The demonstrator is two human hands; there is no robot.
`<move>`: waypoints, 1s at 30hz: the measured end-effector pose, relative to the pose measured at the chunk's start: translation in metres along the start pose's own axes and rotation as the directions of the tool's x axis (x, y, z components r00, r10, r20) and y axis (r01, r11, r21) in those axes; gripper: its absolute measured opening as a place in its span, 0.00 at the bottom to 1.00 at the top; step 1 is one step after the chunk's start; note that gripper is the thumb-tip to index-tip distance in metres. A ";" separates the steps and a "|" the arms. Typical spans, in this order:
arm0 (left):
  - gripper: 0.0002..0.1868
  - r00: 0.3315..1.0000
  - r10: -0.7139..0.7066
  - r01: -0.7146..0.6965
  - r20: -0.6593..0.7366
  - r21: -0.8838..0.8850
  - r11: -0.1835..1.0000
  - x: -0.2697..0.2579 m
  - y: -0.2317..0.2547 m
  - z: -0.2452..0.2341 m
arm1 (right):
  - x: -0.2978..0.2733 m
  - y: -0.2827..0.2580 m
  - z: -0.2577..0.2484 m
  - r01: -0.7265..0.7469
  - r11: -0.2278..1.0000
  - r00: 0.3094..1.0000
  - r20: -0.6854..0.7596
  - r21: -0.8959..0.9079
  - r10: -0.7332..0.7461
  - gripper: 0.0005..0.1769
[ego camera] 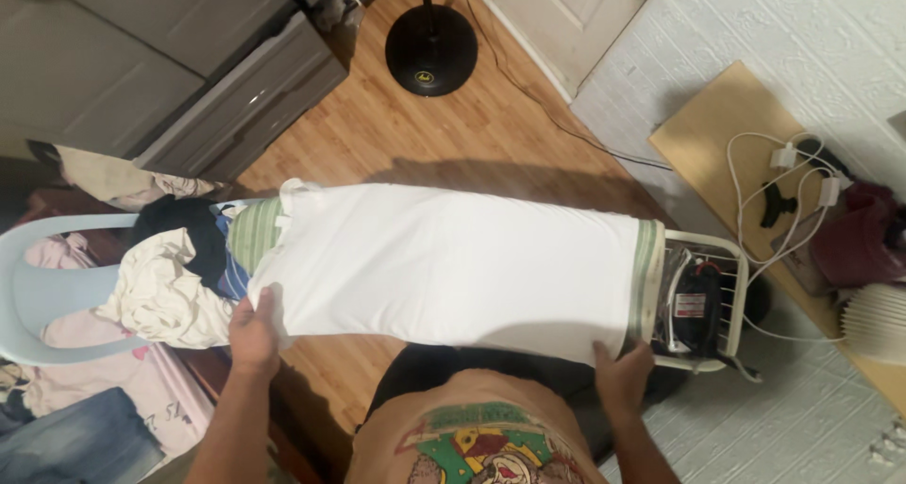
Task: The person irons a green shirt and then a white shirt on an ironing board. They repeatedly smooth and reposition each garment while using a steam iron to remove wrinkles.
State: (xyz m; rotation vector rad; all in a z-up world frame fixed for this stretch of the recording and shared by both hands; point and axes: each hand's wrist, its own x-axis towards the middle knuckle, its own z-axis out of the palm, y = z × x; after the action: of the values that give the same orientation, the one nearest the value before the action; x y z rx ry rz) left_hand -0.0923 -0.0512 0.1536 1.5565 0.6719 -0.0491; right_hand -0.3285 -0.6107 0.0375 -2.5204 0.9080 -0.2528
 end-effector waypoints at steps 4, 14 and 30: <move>0.15 0.999 0.028 -0.030 0.019 0.125 0.992 0.013 -0.009 -0.016 | 0.006 0.015 -0.009 -0.353 0.935 0.878 0.340 -0.015 0.337 0.28; 0.20 0.999 0.025 -0.034 0.023 0.504 0.863 -0.003 -0.064 -0.083 | -0.034 0.044 -0.074 -0.498 0.867 0.742 0.513 -0.008 0.431 0.25; 0.30 0.996 -0.060 0.082 -0.063 0.917 0.392 0.035 -0.106 -0.095 | -0.062 0.010 -0.042 -0.350 0.817 0.723 0.423 -0.458 0.546 0.21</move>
State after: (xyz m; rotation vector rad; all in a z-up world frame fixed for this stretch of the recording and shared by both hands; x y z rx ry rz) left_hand -0.1448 0.0440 0.0554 2.6303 0.7719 -0.5765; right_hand -0.3950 -0.5919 0.0687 -2.3341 1.3666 0.8143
